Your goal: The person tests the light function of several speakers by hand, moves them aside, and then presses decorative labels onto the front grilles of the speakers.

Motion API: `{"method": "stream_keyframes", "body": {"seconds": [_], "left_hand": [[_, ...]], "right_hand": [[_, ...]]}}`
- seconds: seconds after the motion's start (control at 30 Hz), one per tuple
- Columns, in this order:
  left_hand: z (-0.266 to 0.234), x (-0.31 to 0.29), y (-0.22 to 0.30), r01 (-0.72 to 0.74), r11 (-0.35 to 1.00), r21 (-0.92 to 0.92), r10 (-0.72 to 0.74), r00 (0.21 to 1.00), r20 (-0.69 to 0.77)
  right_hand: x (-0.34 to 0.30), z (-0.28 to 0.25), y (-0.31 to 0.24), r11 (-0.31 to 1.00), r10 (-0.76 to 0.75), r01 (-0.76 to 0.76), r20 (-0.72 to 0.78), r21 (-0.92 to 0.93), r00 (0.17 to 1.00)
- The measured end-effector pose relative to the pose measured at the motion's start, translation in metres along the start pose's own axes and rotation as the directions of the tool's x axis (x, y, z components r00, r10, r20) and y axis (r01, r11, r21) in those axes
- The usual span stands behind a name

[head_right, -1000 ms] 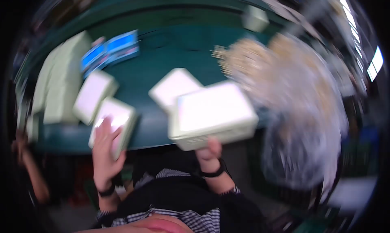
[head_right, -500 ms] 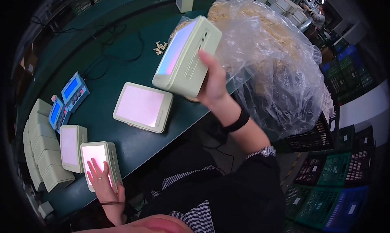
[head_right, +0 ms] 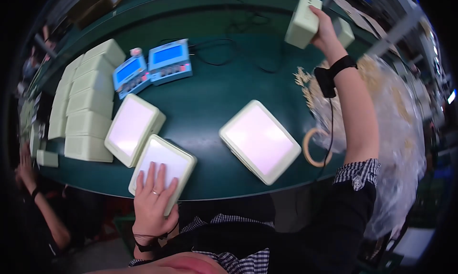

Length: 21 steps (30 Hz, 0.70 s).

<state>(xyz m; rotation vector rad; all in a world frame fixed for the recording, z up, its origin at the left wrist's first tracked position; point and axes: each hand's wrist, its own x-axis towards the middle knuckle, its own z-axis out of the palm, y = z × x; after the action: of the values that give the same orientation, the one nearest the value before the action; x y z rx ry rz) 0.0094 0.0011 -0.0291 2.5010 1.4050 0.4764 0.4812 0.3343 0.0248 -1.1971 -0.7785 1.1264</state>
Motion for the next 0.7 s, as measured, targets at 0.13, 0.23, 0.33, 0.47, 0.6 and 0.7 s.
{"method": "stream_keyframes", "body": {"seconds": [0.13,0.23,0.33,0.47,0.6,0.7], "left_hand": [[-0.005,-0.001,0.003,0.028,1.0,-0.007,-0.028,0.999,0.016],[-0.006,-0.003,0.005,0.049,0.999,0.017,-0.049,0.998,0.032],[-0.008,-0.004,0.006,0.031,1.0,-0.003,-0.031,0.998,0.057],[-0.006,-0.002,0.001,0.042,0.999,-0.023,-0.041,0.998,0.05],[-0.008,0.004,0.0,0.061,0.995,-0.075,-0.058,0.997,0.048],[-0.001,0.002,-0.007,0.034,0.991,-0.126,-0.035,0.999,-0.006]], "right_hand": [[0.09,0.004,0.01,0.981,0.131,-0.123,0.041,-0.148,0.991],[0.136,0.003,0.035,0.969,0.153,-0.174,-0.129,-0.173,0.98],[0.188,-0.033,0.059,0.996,0.005,-0.02,-0.172,-0.089,0.985],[0.24,-0.089,0.053,0.89,-0.115,0.019,-0.184,-0.456,0.976],[0.245,-0.103,0.01,0.781,-0.249,0.119,-0.131,-0.613,0.96],[0.207,-0.084,-0.043,0.749,-0.168,0.154,0.04,-0.645,0.985]]}}
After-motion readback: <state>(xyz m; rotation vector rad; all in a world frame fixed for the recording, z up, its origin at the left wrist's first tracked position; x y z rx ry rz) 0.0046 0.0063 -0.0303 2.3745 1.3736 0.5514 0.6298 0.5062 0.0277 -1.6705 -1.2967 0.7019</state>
